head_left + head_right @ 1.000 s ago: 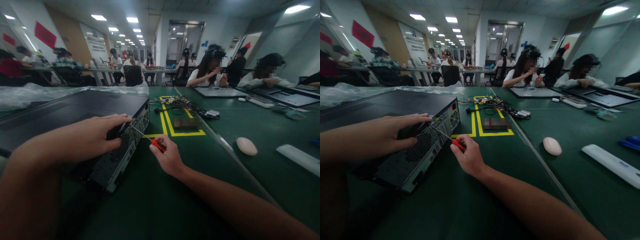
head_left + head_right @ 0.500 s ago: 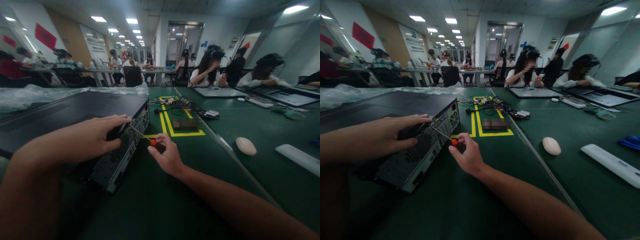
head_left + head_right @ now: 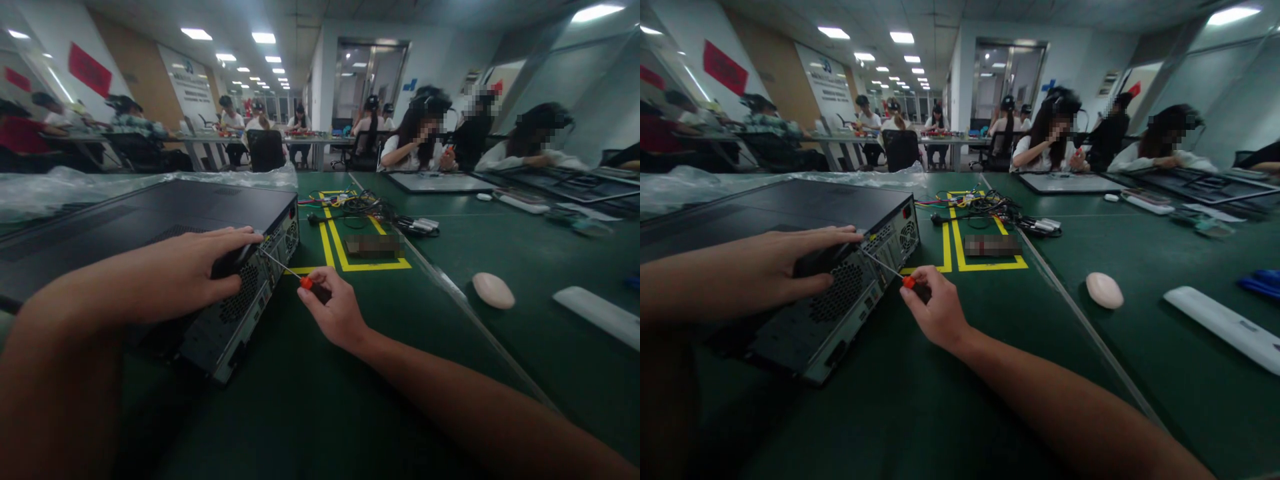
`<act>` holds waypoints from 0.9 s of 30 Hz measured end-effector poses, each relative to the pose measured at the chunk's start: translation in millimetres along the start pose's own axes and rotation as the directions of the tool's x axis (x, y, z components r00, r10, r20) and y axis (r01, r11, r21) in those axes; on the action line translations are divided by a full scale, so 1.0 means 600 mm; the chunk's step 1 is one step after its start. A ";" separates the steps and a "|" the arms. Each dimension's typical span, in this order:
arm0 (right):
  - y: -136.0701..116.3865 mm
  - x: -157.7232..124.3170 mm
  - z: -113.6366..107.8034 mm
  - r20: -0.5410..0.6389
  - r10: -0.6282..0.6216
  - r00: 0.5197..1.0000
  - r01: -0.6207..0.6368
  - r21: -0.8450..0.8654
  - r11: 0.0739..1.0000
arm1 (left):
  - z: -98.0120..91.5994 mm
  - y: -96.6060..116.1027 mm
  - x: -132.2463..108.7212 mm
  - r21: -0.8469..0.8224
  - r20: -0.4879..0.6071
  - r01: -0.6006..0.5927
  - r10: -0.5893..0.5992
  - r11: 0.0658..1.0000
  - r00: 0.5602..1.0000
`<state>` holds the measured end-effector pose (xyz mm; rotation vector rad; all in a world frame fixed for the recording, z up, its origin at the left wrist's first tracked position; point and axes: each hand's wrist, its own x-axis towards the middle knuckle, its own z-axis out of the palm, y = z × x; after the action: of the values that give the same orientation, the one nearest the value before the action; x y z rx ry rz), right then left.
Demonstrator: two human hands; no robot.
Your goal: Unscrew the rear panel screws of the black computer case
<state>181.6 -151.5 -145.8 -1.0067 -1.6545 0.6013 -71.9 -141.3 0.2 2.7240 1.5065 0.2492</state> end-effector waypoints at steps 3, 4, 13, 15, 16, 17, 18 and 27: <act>-0.001 0.000 0.000 0.009 0.005 1.000 -0.004 -0.006 1.000 | 0.001 -0.005 0.003 -0.007 0.014 -0.016 0.016 1.000 1.000; -0.002 0.000 0.000 0.012 0.004 1.000 -0.004 -0.008 1.000 | 0.001 -0.005 0.003 -0.008 0.026 -0.009 0.009 1.000 1.000; 0.001 0.000 -0.001 0.008 -0.011 1.000 0.011 0.000 1.000 | -0.001 -0.001 0.000 0.024 0.026 0.004 -0.005 1.000 1.000; 0.001 0.000 -0.001 0.010 -0.006 1.000 0.006 -0.003 1.000 | -0.001 -0.002 0.001 0.017 0.008 -0.009 0.008 1.000 1.000; 0.001 0.000 -0.001 0.012 -0.003 1.000 0.003 -0.006 1.000 | -0.001 -0.002 0.001 0.009 0.003 -0.014 0.014 1.000 1.000; 0.000 0.000 -0.002 0.013 -0.001 1.000 0.002 -0.009 1.000 | -0.001 -0.002 0.001 0.002 0.006 -0.015 0.015 1.000 1.000; -0.001 0.000 -0.002 0.012 -0.002 1.000 0.002 -0.012 1.000 | -0.002 -0.001 0.001 0.000 0.009 -0.013 0.013 1.000 1.000; 0.004 -0.001 0.000 0.005 -0.014 1.000 0.014 0.001 1.000 | -0.001 -0.004 0.003 -0.006 0.043 0.007 -0.007 1.000 0.999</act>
<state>182.4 -150.6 -148.0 -0.9925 -1.6646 0.5956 -72.8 -138.5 0.8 2.7005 1.5015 0.1942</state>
